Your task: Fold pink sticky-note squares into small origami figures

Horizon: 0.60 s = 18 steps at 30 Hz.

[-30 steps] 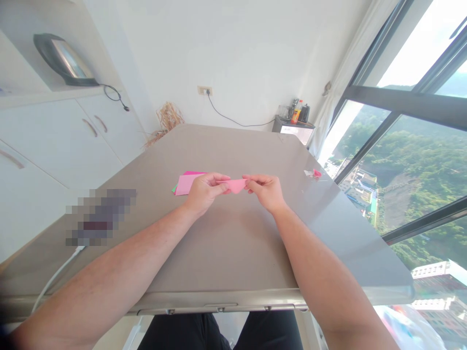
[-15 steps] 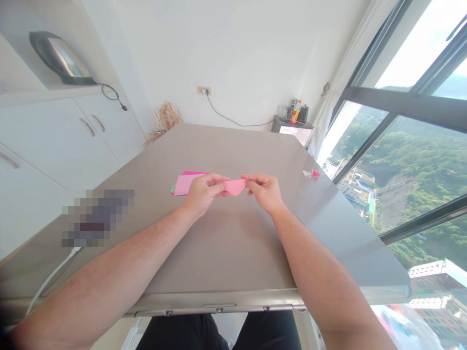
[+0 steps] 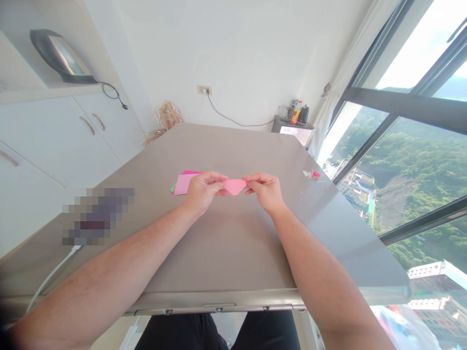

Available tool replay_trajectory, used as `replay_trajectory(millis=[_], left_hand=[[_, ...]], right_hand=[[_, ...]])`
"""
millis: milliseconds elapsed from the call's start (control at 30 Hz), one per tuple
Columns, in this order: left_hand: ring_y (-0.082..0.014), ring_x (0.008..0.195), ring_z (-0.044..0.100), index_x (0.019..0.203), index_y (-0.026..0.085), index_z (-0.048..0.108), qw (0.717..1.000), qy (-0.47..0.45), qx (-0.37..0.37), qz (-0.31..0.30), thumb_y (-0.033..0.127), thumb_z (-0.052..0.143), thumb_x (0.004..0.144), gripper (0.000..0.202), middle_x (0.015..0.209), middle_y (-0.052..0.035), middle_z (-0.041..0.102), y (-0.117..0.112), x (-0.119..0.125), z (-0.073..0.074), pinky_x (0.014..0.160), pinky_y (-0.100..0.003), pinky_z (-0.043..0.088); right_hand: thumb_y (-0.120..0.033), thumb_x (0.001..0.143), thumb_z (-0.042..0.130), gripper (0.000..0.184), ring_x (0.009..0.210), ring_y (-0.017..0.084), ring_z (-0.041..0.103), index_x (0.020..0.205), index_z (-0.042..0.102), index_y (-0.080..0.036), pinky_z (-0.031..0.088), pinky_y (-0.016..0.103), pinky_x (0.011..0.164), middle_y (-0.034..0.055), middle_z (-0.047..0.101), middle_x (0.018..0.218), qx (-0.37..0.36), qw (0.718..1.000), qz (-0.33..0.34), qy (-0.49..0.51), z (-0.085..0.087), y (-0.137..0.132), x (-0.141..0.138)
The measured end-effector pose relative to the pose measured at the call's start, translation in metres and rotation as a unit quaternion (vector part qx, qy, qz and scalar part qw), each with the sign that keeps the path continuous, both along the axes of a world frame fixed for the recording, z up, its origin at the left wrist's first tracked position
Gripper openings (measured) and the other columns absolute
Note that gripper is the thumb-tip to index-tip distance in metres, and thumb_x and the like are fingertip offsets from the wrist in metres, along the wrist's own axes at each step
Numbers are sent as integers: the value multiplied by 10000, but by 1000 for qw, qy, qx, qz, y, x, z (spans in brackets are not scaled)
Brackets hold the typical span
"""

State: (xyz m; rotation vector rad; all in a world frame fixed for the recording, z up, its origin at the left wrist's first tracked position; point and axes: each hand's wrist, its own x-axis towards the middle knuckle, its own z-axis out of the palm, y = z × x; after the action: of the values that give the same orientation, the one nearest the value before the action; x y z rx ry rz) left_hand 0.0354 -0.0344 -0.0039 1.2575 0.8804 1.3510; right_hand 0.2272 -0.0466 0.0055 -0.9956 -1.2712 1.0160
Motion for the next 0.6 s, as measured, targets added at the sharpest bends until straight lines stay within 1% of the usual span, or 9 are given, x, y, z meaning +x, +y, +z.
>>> replay_trajectory(millis=[100,300,467,600], left_hand=[[-213,797,734,846,157,734,1000,-9,-10,-11,194,727,704,147,805,-52,750,-2,-1,2,740,-393,651],[-232,824,750,861,150,736,999,-26,-30,-27,172,666,725,155,843,-72,759,-2,-2,2,788,-431,647],[-248,831,756,836,157,733,998,-33,-42,-23,164,648,723,142,820,-66,756,1,-3,1,793,-444,645],[-253,842,759,895,168,734,999,-21,-38,-32,185,625,750,182,827,-62,763,1,-4,0,799,-449,642]], right_hand=[[-252,666,774,101,669,168,681,759,809,-235,589,336,652,22,756,760,-8,1000,-6,8,0,1,0],[-264,661,786,116,661,161,678,770,814,-235,599,342,674,20,752,767,-14,1000,-12,8,0,1,1],[-255,674,773,119,669,165,686,783,818,-235,598,342,681,22,759,780,-7,1000,-6,-1,-1,1,2],[-256,671,769,125,658,163,684,784,815,-230,596,341,674,19,758,766,-4,1000,-7,-6,-1,1,2]])
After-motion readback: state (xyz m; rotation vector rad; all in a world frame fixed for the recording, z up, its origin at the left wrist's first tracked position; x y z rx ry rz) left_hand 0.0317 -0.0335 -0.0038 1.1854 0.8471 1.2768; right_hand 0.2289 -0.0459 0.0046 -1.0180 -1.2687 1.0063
